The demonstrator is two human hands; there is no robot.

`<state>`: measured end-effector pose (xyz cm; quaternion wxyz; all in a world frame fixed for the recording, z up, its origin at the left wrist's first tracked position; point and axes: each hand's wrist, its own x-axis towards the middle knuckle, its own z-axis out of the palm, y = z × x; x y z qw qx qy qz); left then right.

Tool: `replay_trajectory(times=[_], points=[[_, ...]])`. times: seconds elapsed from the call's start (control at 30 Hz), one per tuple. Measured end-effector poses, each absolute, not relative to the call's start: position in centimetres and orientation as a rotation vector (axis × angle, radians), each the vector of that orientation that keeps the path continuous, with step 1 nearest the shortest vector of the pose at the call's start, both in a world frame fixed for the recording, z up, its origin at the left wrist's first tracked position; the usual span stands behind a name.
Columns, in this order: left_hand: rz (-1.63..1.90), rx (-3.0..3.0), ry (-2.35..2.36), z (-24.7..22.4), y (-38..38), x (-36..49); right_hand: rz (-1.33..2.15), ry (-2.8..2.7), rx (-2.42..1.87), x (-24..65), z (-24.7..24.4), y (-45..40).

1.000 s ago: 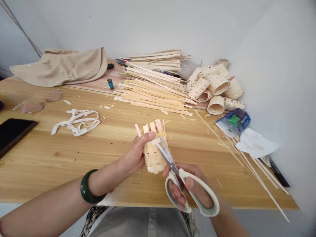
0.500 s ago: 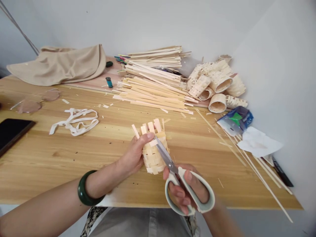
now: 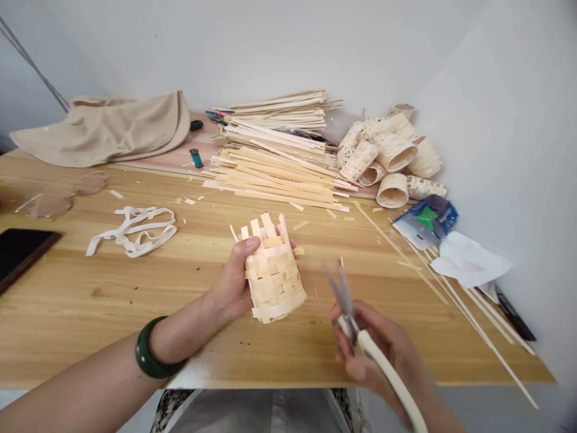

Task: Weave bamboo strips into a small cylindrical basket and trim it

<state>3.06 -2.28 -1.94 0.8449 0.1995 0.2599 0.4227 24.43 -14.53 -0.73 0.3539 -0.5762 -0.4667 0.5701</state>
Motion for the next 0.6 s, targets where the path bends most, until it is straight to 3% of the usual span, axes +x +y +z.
replay_trajectory(times=[0.13, 0.6], points=[[0.904, 0.485, 0.491, -1.9, -2.5, 3.0, 0.978, -1.349, -1.796, 23.6, -0.9, -13.7], [0.889, 0.581, 0.499, -1.8, -2.7, 2.7, 0.646, -1.693, -1.657, 19.6, -1.7, -13.3]])
